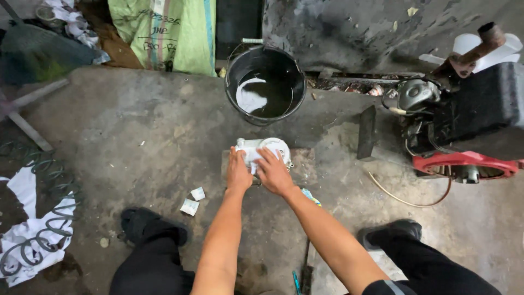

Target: Cleaning a metal mechanical component using a cloth and cleaning solution

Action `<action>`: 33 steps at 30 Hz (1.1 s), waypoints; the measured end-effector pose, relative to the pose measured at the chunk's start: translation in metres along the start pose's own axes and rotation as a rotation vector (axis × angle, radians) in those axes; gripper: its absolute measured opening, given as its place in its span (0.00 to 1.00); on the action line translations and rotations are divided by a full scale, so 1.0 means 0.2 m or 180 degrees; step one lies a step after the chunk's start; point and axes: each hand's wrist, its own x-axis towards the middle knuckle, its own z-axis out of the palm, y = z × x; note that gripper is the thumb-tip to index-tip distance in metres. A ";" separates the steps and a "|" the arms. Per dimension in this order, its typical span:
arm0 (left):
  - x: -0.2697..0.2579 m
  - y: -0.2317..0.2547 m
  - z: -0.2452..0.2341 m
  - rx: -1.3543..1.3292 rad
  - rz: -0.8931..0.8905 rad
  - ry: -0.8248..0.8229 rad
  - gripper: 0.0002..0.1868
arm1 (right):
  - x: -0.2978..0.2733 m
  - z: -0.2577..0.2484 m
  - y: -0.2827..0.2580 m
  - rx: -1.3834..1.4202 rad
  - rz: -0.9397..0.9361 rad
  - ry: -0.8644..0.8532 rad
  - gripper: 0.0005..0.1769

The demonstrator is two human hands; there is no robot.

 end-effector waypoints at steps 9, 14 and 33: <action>-0.02 -0.04 0.03 0.0022 0.0113 0.0087 0.44 | 0.11 0.18 0.36 -0.0294 0.0809 0.0959 0.15; 0.03 -0.11 0.09 0.0089 0.0150 0.0176 0.45 | 0.09 0.12 -0.01 -0.0662 0.0664 -0.0144 0.41; 0.00 -0.12 0.13 -0.0126 0.0272 0.0408 0.44 | -0.22 0.50 0.72 0.1281 0.3505 0.0347 0.32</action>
